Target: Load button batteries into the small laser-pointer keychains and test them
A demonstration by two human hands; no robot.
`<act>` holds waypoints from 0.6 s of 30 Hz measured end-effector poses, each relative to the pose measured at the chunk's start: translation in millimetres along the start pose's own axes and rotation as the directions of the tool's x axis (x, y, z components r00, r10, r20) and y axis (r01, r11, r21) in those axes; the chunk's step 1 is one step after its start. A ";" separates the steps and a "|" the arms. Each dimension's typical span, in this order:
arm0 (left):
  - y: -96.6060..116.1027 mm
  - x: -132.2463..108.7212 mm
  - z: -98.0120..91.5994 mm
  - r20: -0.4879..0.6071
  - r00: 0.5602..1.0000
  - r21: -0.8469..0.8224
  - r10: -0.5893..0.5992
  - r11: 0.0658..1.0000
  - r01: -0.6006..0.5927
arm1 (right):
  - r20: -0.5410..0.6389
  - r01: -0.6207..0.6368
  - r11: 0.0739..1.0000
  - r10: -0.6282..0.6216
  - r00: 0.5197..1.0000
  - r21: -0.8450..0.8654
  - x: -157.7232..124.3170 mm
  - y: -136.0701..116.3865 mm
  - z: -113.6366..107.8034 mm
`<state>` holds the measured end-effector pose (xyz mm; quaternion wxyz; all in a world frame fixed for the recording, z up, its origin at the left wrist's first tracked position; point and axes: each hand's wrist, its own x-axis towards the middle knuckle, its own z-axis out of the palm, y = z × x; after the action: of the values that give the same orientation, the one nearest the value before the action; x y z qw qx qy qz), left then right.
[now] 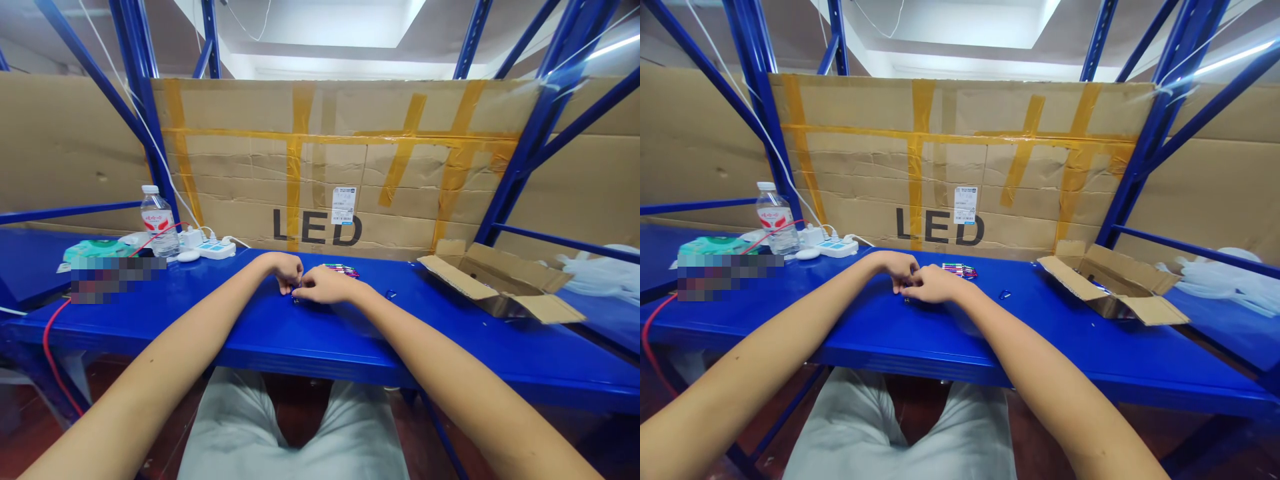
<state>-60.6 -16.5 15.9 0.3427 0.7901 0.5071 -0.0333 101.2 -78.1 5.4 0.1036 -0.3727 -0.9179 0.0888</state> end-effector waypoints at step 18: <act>46.9 10.5 47.3 -0.217 0.875 0.075 0.434 0.901 -0.428 | 0.200 -0.360 0.732 0.301 0.933 0.578 -68.5 109.9 -73.6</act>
<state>-2.9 -47.3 -0.6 0.2712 0.8858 0.3539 0.1285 241.3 -42.3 41.3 0.1573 -0.4722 -0.7633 0.4119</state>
